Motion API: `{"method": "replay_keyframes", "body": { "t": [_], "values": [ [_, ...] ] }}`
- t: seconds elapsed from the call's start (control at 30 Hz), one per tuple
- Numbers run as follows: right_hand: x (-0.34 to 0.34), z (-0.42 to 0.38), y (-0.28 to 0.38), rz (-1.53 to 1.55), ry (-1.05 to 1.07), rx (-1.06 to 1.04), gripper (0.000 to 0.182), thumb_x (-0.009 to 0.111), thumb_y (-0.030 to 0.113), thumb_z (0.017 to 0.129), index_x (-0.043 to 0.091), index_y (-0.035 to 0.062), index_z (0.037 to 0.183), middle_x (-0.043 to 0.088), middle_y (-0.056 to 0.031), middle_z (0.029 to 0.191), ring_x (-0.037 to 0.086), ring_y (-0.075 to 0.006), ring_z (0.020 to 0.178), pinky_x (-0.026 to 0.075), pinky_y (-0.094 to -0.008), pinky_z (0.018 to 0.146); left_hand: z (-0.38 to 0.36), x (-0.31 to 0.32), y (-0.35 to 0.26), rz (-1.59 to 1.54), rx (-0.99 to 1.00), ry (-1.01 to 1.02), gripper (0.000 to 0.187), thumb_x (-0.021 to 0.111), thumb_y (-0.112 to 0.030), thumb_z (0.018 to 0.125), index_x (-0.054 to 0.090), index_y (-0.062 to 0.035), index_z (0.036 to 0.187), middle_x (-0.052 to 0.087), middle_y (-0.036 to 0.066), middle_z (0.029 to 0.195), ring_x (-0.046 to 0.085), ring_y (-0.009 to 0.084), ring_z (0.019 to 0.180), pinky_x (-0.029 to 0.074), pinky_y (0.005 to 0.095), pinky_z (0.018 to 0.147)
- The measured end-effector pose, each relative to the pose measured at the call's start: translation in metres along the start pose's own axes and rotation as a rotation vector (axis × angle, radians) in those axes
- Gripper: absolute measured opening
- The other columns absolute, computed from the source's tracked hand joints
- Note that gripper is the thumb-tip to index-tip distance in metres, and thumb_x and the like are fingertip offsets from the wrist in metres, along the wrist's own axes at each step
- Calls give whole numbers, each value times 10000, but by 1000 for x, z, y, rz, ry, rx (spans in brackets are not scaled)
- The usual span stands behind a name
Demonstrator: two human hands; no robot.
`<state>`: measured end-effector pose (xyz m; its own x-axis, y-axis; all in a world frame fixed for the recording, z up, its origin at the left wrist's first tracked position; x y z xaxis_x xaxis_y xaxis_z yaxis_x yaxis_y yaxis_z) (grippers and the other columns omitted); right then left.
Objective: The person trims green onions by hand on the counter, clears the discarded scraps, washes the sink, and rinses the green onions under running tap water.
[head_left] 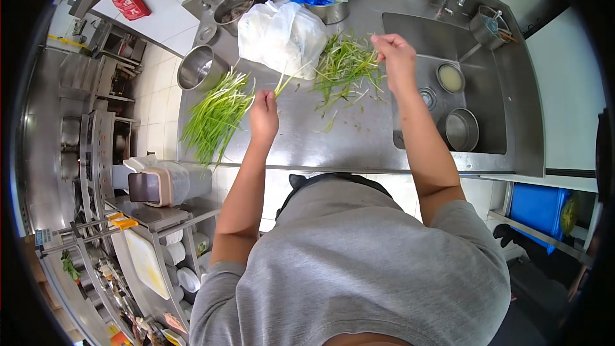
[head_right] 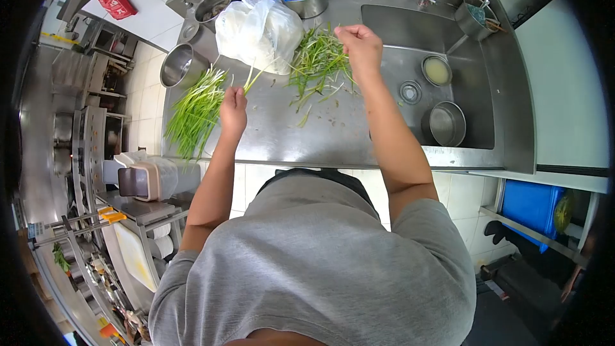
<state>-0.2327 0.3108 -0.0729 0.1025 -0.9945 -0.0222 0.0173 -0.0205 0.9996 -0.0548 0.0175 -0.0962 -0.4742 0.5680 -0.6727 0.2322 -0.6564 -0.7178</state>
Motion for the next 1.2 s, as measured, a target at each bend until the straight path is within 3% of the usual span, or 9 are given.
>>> {"method": "replay_keyframes", "body": {
  "t": [0.03, 0.17, 0.33, 0.53, 0.67, 0.93, 1.13, 1.17, 1.2],
  "values": [
    [-3, 2, 1, -158, -20, -42, 198, 643, 62, 775, 651, 42, 972, 652, -69, 845, 598, -151, 723, 480, -277, 678, 0, 4, 3, -87, -50, 29, 206, 488, -201, 944, 559, -11, 906, 520, 45, 630, 486, 122, 572, 403, 290, 544],
    [47, -30, 22, -543, 33, -578, 277, 696, 108, 714, 674, 109, 990, 569, -101, 1172, 507, -310, 1079, 414, -398, 914, 4, 34, -6, -332, -73, 201, 197, 489, -181, 940, 565, -4, 979, 572, 61, 711, 531, 118, 638, 424, 263, 598],
    [117, -85, 68, -633, 430, -899, 254, 709, 213, 718, 688, 148, 963, 600, -22, 1051, 503, -267, 1061, 356, -415, 952, -4, 34, -49, -157, 102, 266, 208, 497, -134, 909, 568, 16, 1034, 637, 135, 750, 620, 249, 675, 472, 335, 642],
    [127, -84, 65, -696, 502, -908, 69, 668, 160, 742, 667, 128, 802, 611, -5, 901, 510, -221, 969, 353, -396, 892, -4, 18, -73, -48, 168, 224, 183, 518, -168, 920, 613, -16, 953, 632, 90, 686, 594, 186, 604, 457, 301, 583],
    [134, -87, 57, -733, 559, -843, 40, 639, 140, 767, 649, 105, 784, 604, -24, 851, 524, -235, 923, 378, -372, 860, -5, 15, -85, 20, 180, 233, 192, 519, -186, 915, 606, -15, 901, 620, 172, 716, 611, 339, 655, 472, 404, 606],
    [94, -44, 48, -89, 281, -476, 37, 595, 51, 816, 608, 45, 850, 597, -77, 825, 569, -230, 786, 450, -313, 733, -4, 4, -88, 53, 186, 162, 186, 515, -202, 921, 611, -45, 895, 612, 210, 743, 584, 410, 682, 461, 444, 605],
    [29, 16, 16, -537, 14, -377, 153, 635, 60, 806, 628, 43, 958, 637, -99, 921, 608, -212, 797, 482, -323, 741, 0, -16, -67, -23, 59, 117, 213, 506, -203, 930, 598, -15, 894, 580, 130, 618, 564, 247, 538, 441, 351, 539],
    [30, 11, 6, -784, -63, -629, 252, 656, 79, 803, 623, 58, 1052, 637, -99, 973, 608, -193, 796, 488, -333, 746, 0, -16, -65, -44, 53, 98, 215, 504, -202, 931, 597, -12, 895, 571, 115, 606, 550, 222, 530, 435, 339, 532],
    [36, 11, -5, -655, 70, -455, 266, 659, 81, 804, 618, 52, 1066, 632, -100, 981, 608, -187, 790, 491, -326, 735, 1, -14, -62, -65, 47, 77, 217, 502, -201, 933, 596, -8, 896, 562, 100, 595, 537, 197, 521, 430, 327, 526]
  ]
}}
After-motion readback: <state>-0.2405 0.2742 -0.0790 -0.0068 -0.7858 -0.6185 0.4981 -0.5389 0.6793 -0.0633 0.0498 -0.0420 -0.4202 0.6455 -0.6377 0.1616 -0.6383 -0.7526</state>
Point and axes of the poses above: each hand's wrist, its own z-axis towards the middle knuckle, its own x-axis out of the palm, y = z × x, the point moved 9 cm from there along z, towards the middle knuckle
